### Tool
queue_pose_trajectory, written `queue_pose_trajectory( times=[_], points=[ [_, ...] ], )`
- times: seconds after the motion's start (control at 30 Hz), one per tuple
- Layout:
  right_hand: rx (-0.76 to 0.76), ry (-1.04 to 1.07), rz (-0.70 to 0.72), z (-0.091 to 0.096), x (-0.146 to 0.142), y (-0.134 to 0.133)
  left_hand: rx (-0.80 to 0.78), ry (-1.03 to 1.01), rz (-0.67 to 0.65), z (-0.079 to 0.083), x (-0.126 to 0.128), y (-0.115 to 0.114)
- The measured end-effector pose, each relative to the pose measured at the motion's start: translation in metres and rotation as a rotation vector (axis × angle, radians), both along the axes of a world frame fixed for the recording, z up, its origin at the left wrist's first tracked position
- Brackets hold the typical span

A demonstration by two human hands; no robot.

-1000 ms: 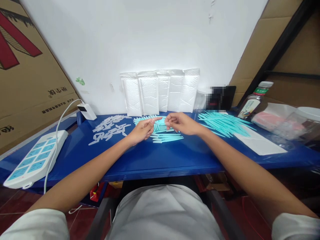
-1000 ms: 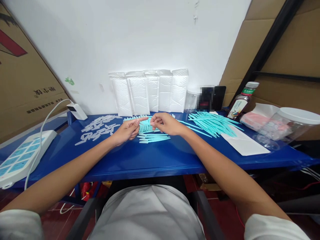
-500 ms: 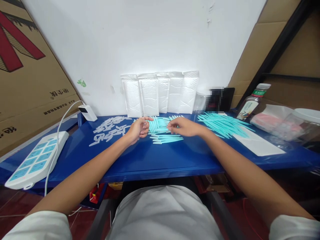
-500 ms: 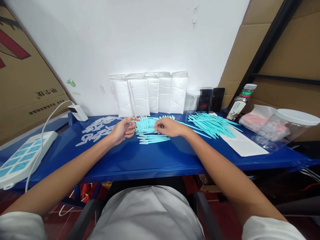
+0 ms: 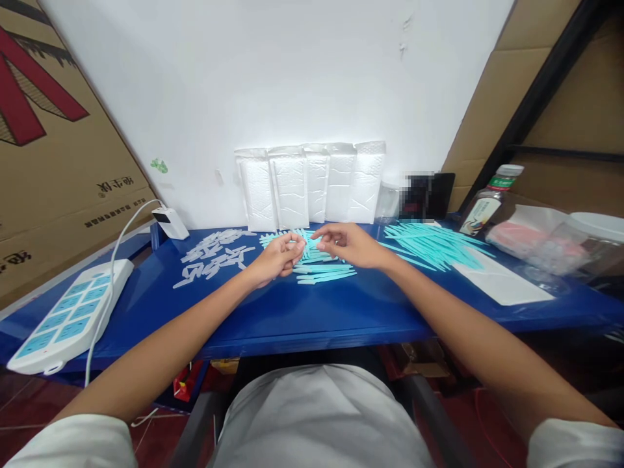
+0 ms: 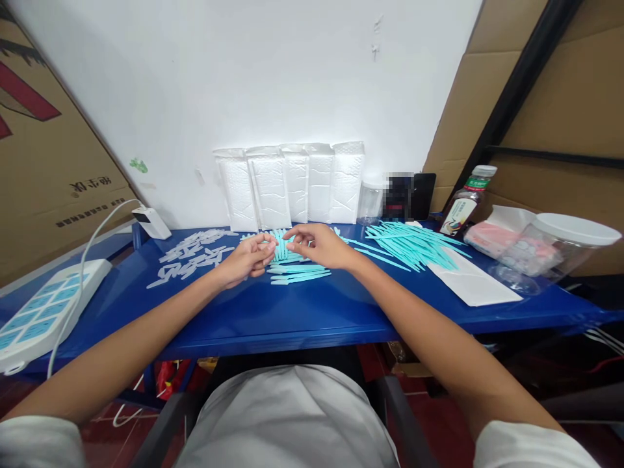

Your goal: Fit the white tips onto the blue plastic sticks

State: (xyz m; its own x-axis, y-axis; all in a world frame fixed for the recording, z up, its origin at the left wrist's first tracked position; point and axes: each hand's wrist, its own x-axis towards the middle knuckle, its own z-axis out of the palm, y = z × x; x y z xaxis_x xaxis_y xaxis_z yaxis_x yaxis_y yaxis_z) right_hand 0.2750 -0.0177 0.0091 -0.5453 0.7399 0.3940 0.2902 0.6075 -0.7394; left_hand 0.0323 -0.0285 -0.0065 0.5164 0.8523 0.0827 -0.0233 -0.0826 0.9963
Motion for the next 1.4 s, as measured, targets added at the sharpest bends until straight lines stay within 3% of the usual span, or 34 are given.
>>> queue_pose_trajectory(
  times=[0.17, 0.57, 0.77, 0.9, 1.07, 1.23, 1.33, 1.4],
  points=[
    [-0.134, 0.067, 0.074, -0.006, -0.015, -0.009, -0.041, 0.032, -0.128, -0.001, 0.005, -0.009],
    [-0.196, 0.067, 0.206, -0.008, -0.017, -0.012, -0.05, -0.015, -0.073, -0.007, 0.009, -0.01],
    [-0.201, 0.119, 0.105, -0.003, -0.014, -0.011, -0.044, -0.016, -0.048, -0.005, 0.009, -0.011],
    [-0.228, 0.215, 0.025, 0.0, -0.01, -0.006, 0.036, 0.065, -0.065, -0.006, 0.01, -0.012],
    [-0.218, 0.155, 0.008, 0.006, -0.009, -0.009, 0.147, 0.143, 0.015, -0.004, 0.009, -0.009],
    [-0.058, -0.056, -0.145, 0.022, 0.021, 0.0, 0.254, 0.218, 0.091, -0.004, 0.005, -0.003],
    [0.089, -0.329, -0.437, 0.029, 0.066, 0.018, 0.323, 0.265, 0.146, -0.004, 0.003, -0.001],
    [0.025, -0.675, -0.638, 0.029, 0.1, 0.031, 0.388, 0.313, 0.166, -0.003, 0.001, 0.0]
  ],
)
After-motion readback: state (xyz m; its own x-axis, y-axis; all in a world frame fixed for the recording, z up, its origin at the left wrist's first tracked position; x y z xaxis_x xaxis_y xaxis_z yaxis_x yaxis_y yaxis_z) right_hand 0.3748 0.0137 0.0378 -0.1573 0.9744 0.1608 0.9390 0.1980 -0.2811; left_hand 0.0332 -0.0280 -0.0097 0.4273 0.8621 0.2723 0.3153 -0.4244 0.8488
